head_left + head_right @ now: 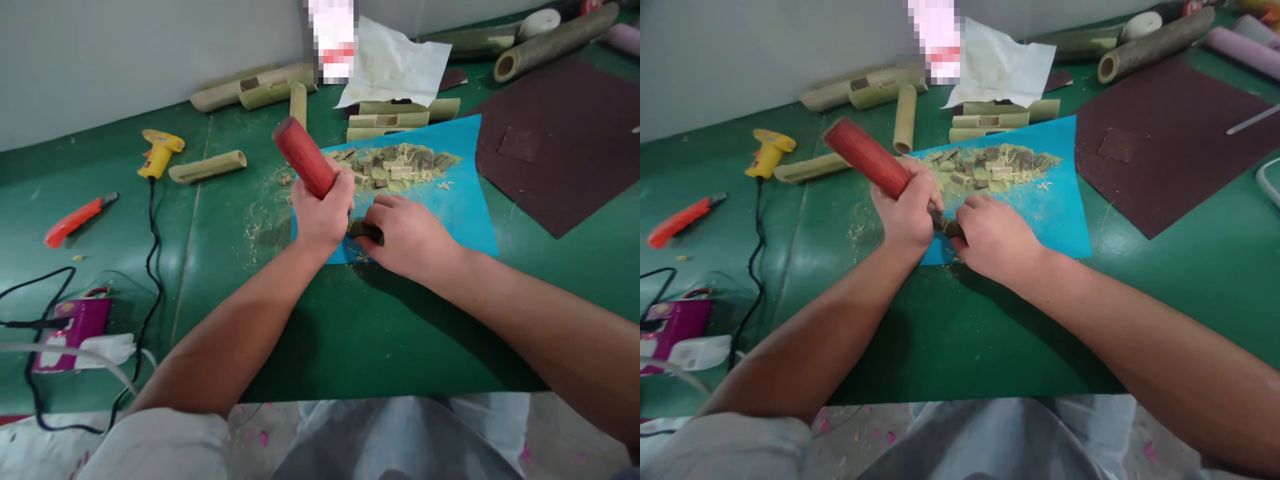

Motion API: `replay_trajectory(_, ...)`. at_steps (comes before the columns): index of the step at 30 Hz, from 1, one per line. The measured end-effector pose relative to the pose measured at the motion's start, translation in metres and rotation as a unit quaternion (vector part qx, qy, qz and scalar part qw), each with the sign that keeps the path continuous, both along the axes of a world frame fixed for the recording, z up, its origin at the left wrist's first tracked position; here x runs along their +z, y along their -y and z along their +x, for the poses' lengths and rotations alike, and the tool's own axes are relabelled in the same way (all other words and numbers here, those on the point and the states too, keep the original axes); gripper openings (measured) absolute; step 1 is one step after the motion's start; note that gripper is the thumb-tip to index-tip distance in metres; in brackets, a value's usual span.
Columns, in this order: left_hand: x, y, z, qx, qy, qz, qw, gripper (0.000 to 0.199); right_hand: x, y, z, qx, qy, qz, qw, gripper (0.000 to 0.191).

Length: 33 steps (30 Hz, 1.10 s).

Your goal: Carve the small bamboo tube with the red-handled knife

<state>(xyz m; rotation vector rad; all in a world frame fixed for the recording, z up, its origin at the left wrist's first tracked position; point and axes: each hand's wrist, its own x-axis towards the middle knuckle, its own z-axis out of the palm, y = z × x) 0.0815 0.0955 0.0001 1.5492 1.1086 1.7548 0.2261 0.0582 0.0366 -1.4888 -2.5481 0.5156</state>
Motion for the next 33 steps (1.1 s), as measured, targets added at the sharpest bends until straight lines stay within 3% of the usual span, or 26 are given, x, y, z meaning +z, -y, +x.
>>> replay_trajectory(19,-0.0048,0.0006,-0.0021,-0.019,-0.018,0.010,1.000,0.043,-0.0048,0.0012,0.0006,-0.004,-0.004,0.012,1.000,0.007)
replay_trajectory(27,0.0015,0.0013,-0.0024,-0.033,-0.042,-0.003,0.999,0.041,-0.0001,0.0033,-0.0010,-0.007,-0.009,-0.007,1.000,0.010)
replay_trajectory(33,0.0044,-0.0002,-0.0046,-0.033,-0.059,-0.057,0.996,0.041,-0.0003,0.0055,-0.0065,0.001,-0.028,-0.021,0.999,0.007)
